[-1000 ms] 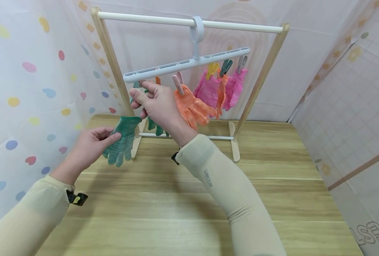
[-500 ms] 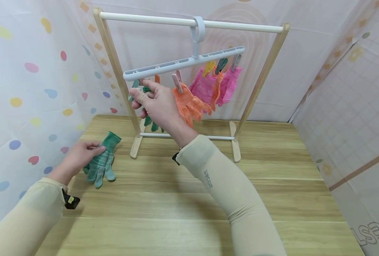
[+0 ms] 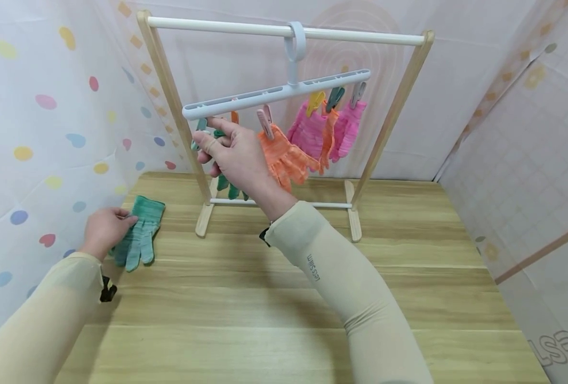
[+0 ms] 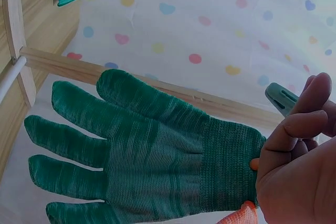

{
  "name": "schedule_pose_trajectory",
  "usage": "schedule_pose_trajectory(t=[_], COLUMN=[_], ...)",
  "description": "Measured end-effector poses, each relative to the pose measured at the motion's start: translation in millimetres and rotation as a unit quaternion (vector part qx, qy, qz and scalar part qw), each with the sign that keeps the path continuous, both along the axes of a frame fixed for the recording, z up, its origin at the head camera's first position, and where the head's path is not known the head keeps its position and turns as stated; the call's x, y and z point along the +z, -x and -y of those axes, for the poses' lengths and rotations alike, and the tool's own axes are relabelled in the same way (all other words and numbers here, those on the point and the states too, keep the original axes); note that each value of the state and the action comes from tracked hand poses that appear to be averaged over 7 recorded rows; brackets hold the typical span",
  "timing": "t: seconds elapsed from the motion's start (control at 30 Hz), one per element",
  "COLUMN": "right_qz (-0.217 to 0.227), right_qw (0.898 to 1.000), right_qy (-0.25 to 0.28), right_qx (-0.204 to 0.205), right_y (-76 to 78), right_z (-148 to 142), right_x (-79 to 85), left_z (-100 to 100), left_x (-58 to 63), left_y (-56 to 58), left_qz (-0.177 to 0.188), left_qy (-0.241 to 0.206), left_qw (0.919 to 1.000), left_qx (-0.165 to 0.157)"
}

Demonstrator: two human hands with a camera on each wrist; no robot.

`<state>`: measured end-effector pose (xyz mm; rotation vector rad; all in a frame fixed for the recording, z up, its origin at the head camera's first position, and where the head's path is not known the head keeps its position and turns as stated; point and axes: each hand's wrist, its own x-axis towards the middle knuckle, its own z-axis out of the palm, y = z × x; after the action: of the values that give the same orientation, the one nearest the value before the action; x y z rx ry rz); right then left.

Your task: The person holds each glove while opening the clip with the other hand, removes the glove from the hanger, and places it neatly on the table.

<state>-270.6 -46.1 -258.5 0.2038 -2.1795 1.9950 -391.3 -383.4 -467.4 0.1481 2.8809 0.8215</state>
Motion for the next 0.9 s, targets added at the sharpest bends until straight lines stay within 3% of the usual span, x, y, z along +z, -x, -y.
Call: schedule_pose_trajectory(t=[0.23,0.53,0.6,0.67,0.73,0.8,0.83,0.9], right_qz=[-0.002,-0.01,-0.008,-0.007,-0.005,-0.004,-0.004,-0.002], right_qw=[1.0,1.0,1.0,1.0,1.0,1.0,1.0,0.999], right_qy=[-0.008,-0.016,-0.017,-0.017,-0.019,-0.02,-0.022,-0.025], right_qx=[-0.002,-0.003,-0.005,-0.008,-0.012,-0.015,-0.017,-0.02], right_y=[-0.5,-2.7,-2.9,-3.2,-3.0,-2.7,-2.7,-2.8], right_z=[-1,-1,-1,-1,-2,-3,-3,-4], right_x=[0.1,0.9,1.0,1.0,0.9,0.7,0.8,0.9], left_z=[2,2,1,0,-2,-1,-1,1], left_x=[-11.4,-24.8,-23.6,-20.2,-15.3,-11.4,-10.5,-11.5], left_y=[13.3,28.2,32.4,37.6,42.3,45.8,46.6,46.9], left_qz=[-0.037,-0.032,-0.01,0.036,0.097,0.143,0.153,0.144], left_qy=[0.034,0.042,0.028,-0.025,-0.087,-0.118,-0.124,-0.111], left_qw=[0.9984,0.9981,0.9995,0.9977,0.9851,0.9715,0.9691,0.9762], left_qx=[0.027,0.03,0.007,-0.051,-0.112,-0.148,-0.149,-0.118])
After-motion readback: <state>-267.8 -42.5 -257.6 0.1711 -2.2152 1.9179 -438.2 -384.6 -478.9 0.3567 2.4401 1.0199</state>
